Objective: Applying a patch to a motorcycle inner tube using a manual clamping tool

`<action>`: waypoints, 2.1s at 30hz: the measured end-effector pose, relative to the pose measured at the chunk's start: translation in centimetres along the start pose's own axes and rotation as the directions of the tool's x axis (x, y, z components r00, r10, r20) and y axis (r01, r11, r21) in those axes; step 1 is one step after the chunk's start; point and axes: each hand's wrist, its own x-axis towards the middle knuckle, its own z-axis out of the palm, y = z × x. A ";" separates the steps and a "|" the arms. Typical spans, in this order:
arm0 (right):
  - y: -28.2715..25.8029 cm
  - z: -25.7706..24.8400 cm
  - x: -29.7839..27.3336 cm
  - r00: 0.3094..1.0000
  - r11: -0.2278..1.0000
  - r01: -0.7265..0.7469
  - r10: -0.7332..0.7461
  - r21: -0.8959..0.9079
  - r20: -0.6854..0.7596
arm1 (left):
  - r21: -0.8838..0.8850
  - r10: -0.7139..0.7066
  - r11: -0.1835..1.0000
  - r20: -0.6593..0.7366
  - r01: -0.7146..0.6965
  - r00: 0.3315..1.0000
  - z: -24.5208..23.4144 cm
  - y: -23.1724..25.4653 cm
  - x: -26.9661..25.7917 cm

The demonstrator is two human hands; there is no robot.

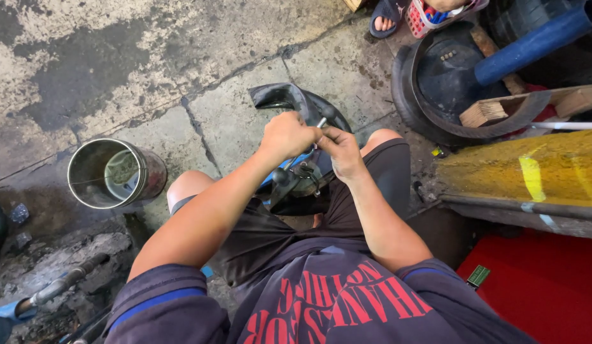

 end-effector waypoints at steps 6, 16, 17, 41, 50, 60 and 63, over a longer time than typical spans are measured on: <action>-0.1 -0.2 -0.2 0.996 0.999 0.045 -0.044 -0.011 0.079 | 0.216 0.089 0.973 -0.010 -0.085 0.996 -0.8 2.1 -1.2; -1.8 2.8 -1.5 0.993 0.990 -0.024 0.039 0.136 -0.108 | 0.353 0.159 0.925 -0.018 -0.142 0.987 -0.5 1.4 -1.8; -1.8 2.9 -1.5 0.993 0.991 -0.024 0.039 0.135 -0.108 | 0.352 0.158 0.925 -0.018 -0.142 0.987 -0.2 1.1 -1.8; -6.8 6.4 -6.6 0.904 0.678 0.315 -0.428 -0.664 -0.008 | 0.193 0.344 0.916 0.078 -0.353 0.936 0.5 -4.4 1.6; -5.7 5.1 -5.0 0.900 0.703 0.313 -0.434 -0.638 -0.037 | -0.048 0.385 0.923 0.117 -0.382 0.915 0.4 -6.4 3.0; -7.2 6.9 -7.0 0.893 0.678 0.401 -0.439 -0.615 0.098 | 0.082 0.470 0.880 0.006 -0.468 0.883 -1.9 -4.2 1.3; -6.7 6.5 -8.4 0.892 0.667 0.423 -0.426 -0.614 0.152 | -0.059 0.476 0.878 -0.011 -0.476 0.879 -1.9 -3.4 0.1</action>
